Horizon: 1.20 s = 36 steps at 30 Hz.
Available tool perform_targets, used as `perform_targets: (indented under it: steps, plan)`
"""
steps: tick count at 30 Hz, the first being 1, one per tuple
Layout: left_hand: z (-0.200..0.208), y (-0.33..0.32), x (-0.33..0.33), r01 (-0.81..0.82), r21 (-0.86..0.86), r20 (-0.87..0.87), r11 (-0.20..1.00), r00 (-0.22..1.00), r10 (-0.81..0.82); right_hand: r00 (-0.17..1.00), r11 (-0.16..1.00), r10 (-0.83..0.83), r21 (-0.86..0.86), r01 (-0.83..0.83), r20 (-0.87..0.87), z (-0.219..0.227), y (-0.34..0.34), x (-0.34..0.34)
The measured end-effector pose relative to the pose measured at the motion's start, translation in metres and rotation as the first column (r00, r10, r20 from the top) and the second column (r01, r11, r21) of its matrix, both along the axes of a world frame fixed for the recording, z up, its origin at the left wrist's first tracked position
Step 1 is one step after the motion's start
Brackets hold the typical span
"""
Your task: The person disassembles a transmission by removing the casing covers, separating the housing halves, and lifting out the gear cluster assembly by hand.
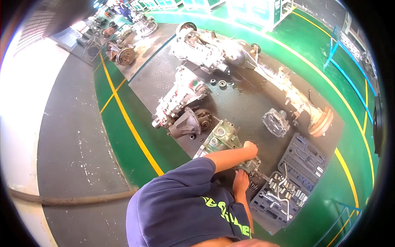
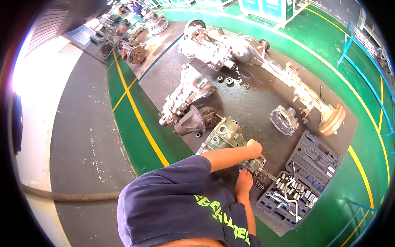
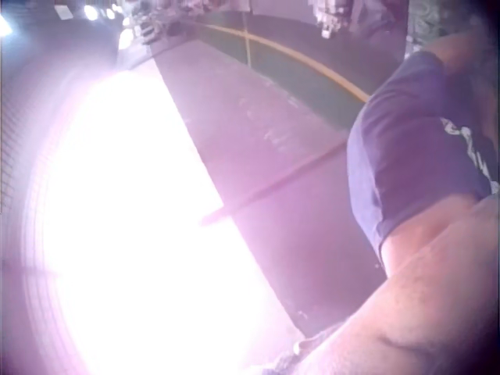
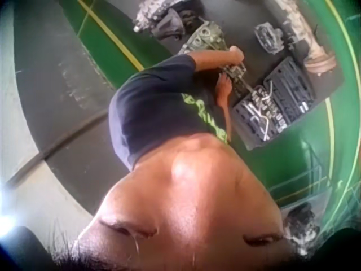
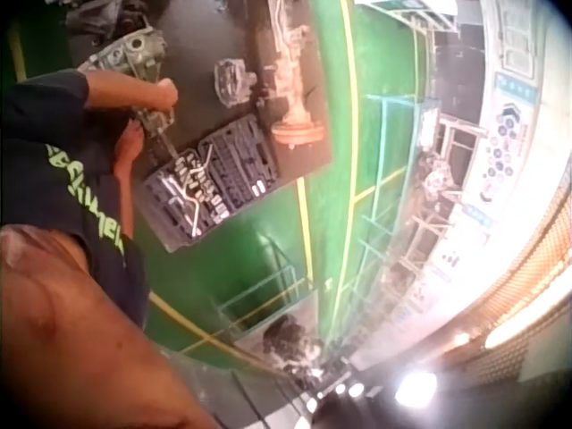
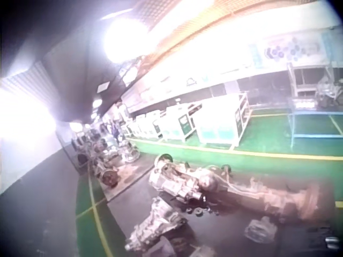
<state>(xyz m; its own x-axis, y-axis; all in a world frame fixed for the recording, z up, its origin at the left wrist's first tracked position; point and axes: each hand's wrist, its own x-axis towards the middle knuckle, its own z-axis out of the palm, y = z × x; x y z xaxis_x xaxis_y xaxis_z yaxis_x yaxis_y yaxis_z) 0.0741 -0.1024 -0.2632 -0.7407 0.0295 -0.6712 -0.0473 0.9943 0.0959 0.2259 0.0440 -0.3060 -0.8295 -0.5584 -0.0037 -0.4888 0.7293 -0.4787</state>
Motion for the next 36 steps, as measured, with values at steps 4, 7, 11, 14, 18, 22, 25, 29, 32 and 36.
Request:
perform_targets:
  steps: [4,7,11,14,18,22,25,29,32,36]
  plan:
    - [-0.009,-0.010,0.007,-0.031,0.016,-0.032,0.999,0.999,0.031,0.988,0.992,0.100,-0.070,-0.109,-0.117,-0.008,0.002,0.004]
    - [-0.025,-0.014,0.018,-0.115,0.067,-0.099,0.991,0.988,0.122,0.995,0.990,0.022,-0.138,-0.036,-0.097,-0.006,0.000,0.014]
    - [-0.038,-0.013,0.018,-0.063,-0.006,-0.116,0.998,0.991,0.062,0.995,0.997,-0.076,-0.025,0.074,-0.071,-0.009,-0.008,0.009]
    - [-0.031,-0.020,0.018,0.027,-0.053,-0.127,0.998,0.991,-0.034,0.994,0.997,0.033,0.073,-0.025,-0.105,0.000,-0.012,0.009]
    - [-0.009,-0.020,0.009,-0.071,0.040,-0.066,0.997,0.995,0.074,0.988,0.997,0.076,0.003,-0.076,-0.134,0.005,-0.006,0.005]
    - [-0.027,-0.030,0.004,-0.039,0.085,-0.028,0.996,0.999,0.042,0.992,0.999,-0.038,0.028,0.042,-0.123,-0.003,-0.012,0.002]
    - [-0.033,-0.028,-0.001,0.003,0.097,0.036,0.995,0.999,-0.006,0.983,0.997,0.011,0.082,0.004,-0.184,0.000,-0.010,0.001]
    - [-0.006,-0.020,0.002,-0.024,0.045,0.048,0.999,0.999,0.022,0.974,1.000,0.014,-0.008,-0.016,-0.228,0.000,-0.008,0.004]
    - [-0.007,-0.023,0.002,0.014,0.028,0.061,1.000,0.998,-0.016,0.993,0.998,-0.028,0.059,0.035,-0.111,0.000,-0.012,0.005]
    - [-0.022,-0.023,0.000,0.006,0.027,0.085,1.000,0.996,-0.008,0.990,0.998,0.006,0.057,0.002,-0.143,-0.003,-0.014,0.004]
